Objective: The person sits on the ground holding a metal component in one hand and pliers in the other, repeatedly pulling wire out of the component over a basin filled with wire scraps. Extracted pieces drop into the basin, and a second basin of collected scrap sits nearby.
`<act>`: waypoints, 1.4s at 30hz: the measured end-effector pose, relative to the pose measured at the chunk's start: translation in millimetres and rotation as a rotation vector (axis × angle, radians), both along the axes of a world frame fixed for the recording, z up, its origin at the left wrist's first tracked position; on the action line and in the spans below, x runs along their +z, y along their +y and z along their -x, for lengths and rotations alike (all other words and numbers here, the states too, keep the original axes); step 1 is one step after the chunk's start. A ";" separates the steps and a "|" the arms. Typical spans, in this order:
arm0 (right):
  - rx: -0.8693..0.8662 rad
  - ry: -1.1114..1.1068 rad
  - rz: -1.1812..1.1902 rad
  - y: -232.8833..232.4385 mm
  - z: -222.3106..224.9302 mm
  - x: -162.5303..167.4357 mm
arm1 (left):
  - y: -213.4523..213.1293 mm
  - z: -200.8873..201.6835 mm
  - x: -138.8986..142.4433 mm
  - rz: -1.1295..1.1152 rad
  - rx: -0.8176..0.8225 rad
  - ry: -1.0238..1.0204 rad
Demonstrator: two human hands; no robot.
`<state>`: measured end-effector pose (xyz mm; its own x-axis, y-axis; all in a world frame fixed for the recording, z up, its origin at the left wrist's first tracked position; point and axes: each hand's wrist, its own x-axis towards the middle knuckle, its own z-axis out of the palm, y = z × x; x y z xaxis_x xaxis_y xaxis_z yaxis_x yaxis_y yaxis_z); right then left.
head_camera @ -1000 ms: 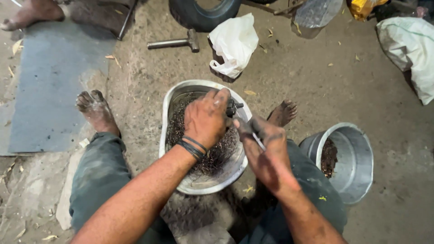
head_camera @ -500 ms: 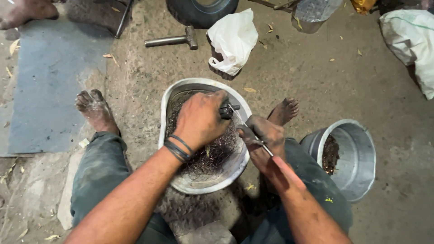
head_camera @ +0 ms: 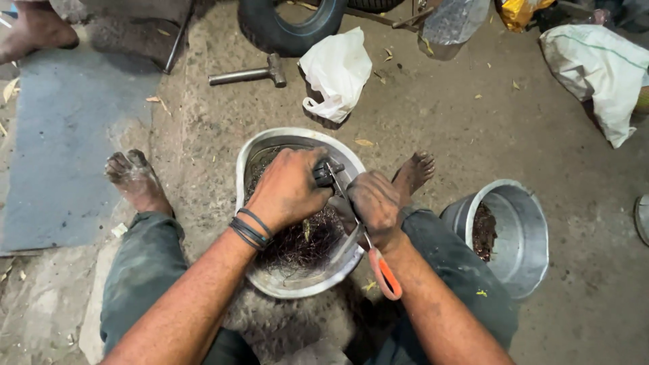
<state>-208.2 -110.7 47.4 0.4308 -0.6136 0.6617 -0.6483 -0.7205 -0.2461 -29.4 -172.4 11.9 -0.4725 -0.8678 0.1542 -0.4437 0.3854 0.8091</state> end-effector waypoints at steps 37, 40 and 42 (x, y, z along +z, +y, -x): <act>-0.290 -0.093 -0.254 27.2 -0.7 11.3 | 18.7 13.6 12.9 0.186 0.206 0.139; -0.364 -0.175 -0.275 27.6 5.2 21.6 | 18.4 8.8 11.9 0.192 0.199 0.153; -0.436 -0.161 -0.330 26.3 9.4 23.5 | 16.3 5.6 9.2 0.216 0.190 0.122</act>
